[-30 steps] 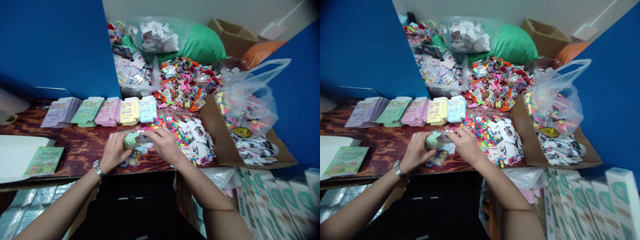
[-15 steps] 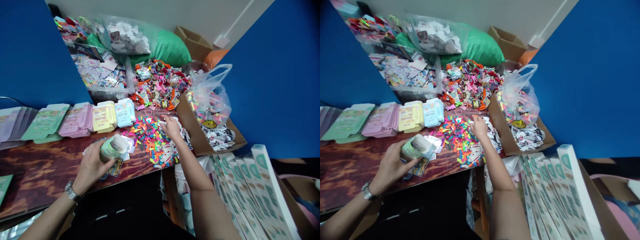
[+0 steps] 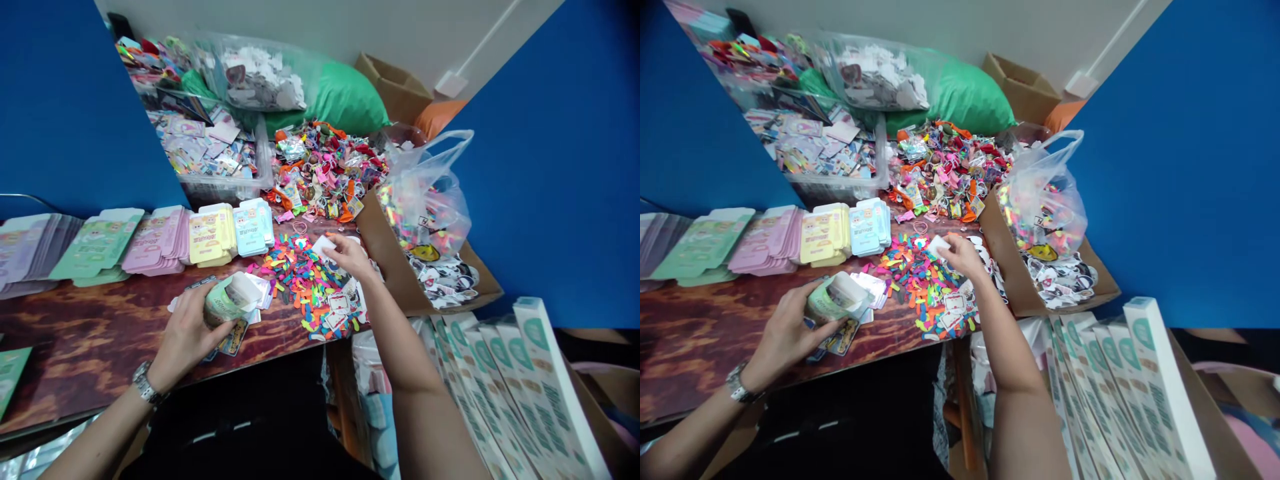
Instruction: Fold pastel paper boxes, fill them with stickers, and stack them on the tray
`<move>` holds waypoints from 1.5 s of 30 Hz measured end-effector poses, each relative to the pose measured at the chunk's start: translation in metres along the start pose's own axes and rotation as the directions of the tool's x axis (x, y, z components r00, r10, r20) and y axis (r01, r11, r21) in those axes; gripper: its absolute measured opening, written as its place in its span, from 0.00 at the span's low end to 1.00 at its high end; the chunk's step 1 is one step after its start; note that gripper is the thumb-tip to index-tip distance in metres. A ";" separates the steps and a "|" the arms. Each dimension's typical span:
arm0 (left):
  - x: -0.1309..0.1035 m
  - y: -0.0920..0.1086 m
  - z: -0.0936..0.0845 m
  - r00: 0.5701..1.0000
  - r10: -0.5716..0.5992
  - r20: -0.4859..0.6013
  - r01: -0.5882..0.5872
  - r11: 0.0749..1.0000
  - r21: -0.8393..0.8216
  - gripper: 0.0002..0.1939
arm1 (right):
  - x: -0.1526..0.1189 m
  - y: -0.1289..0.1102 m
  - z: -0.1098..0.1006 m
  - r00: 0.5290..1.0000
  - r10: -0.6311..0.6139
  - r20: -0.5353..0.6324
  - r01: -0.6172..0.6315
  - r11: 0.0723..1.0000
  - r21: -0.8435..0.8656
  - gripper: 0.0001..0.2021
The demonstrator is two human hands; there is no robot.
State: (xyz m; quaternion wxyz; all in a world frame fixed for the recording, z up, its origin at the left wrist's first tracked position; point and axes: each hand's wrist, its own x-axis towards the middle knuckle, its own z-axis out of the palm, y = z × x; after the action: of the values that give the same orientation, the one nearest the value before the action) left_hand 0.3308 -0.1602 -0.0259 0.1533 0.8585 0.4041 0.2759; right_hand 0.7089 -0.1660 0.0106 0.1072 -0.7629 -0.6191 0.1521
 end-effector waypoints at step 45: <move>0.001 0.013 0.026 0.996 -0.069 0.052 0.073 0.994 -0.076 0.40 | 0.108 -0.034 0.032 0.996 0.072 -0.057 -0.080 0.985 -0.150 0.15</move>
State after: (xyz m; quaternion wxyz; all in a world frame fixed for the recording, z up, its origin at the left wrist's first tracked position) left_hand 0.3548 -0.1686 -0.0398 0.2061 0.8437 0.4194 0.2643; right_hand 0.6862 -0.0538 -0.0183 0.0589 -0.7957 -0.5962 0.0889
